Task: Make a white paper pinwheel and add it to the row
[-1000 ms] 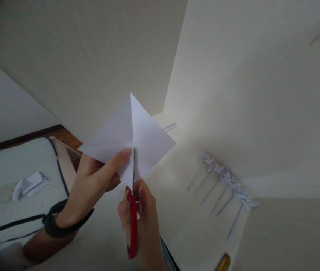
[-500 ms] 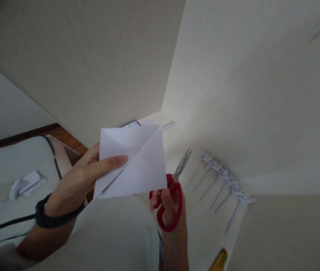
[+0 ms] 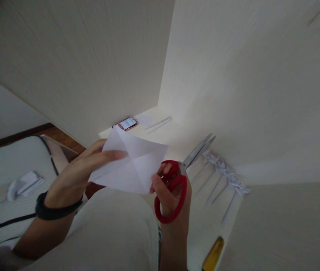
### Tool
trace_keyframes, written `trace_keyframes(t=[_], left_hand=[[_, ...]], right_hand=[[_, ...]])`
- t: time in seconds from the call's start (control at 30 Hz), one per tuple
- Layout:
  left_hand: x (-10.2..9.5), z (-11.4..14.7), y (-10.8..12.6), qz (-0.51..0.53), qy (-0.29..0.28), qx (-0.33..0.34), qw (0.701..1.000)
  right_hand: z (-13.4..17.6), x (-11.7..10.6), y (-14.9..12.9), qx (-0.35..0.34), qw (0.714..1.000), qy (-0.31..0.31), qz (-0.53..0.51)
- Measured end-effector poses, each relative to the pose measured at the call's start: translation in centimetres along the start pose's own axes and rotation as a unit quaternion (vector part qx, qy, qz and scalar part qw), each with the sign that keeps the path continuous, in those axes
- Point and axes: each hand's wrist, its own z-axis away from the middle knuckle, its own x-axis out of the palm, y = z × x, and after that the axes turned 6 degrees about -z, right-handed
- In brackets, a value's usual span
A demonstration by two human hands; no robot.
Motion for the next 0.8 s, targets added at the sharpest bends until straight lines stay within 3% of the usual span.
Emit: trace_keyframes(t=[0.13, 0.27, 0.4, 0.5, 0.8], left_hand=[[-0.8, -0.7, -0.6, 0.013, 0.013, 0.048, 0.999], [-0.5, -0.3, -0.3, -0.049, 0.017, 0.034, 0.998], [0.7, 0.3, 0.0, -0.095, 0.008, -0.002, 0.995], [1.4, 0.6, -0.2, -0.102, -0.006, -0.001, 0.995], [1.1, -0.1, -1.6, -0.161, -0.026, 0.024, 0.986]], right_hand=[[-0.4, 0.4, 0.1, -0.037, 0.998, 0.047, 0.023], [-1.3, 0.6, 0.7, -0.053, 0.995, 0.084, -0.011], [-1.6, 1.3, 1.3, -0.085, 0.991, 0.086, -0.055], [-1.3, 2.1, 1.3, -0.067, 0.992, 0.088, -0.061], [-0.8, 2.5, 1.0, -0.049, 0.994, 0.088, -0.043]])
